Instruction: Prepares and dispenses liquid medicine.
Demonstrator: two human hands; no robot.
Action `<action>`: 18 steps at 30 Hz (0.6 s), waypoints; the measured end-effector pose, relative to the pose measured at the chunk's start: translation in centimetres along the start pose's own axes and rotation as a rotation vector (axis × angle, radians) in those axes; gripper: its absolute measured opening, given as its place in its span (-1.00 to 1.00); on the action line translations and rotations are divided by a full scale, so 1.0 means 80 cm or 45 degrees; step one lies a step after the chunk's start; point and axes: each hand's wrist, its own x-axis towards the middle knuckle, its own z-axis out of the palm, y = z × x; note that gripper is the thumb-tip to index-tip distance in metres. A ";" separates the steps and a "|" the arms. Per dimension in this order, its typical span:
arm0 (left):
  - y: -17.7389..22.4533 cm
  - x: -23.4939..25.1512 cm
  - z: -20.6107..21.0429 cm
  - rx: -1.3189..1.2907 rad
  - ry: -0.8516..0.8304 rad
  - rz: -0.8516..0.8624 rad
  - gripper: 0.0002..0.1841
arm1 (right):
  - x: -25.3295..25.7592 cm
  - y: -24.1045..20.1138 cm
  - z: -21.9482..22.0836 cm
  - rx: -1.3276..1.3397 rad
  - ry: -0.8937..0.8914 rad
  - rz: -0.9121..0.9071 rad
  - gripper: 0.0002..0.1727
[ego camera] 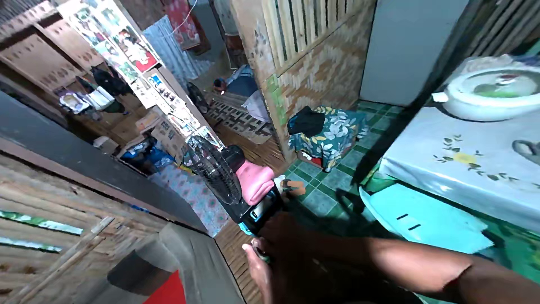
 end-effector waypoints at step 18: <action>0.061 -0.006 0.025 0.076 -0.444 -0.449 -0.42 | 0.037 0.011 -0.092 0.351 -0.521 -0.323 -0.56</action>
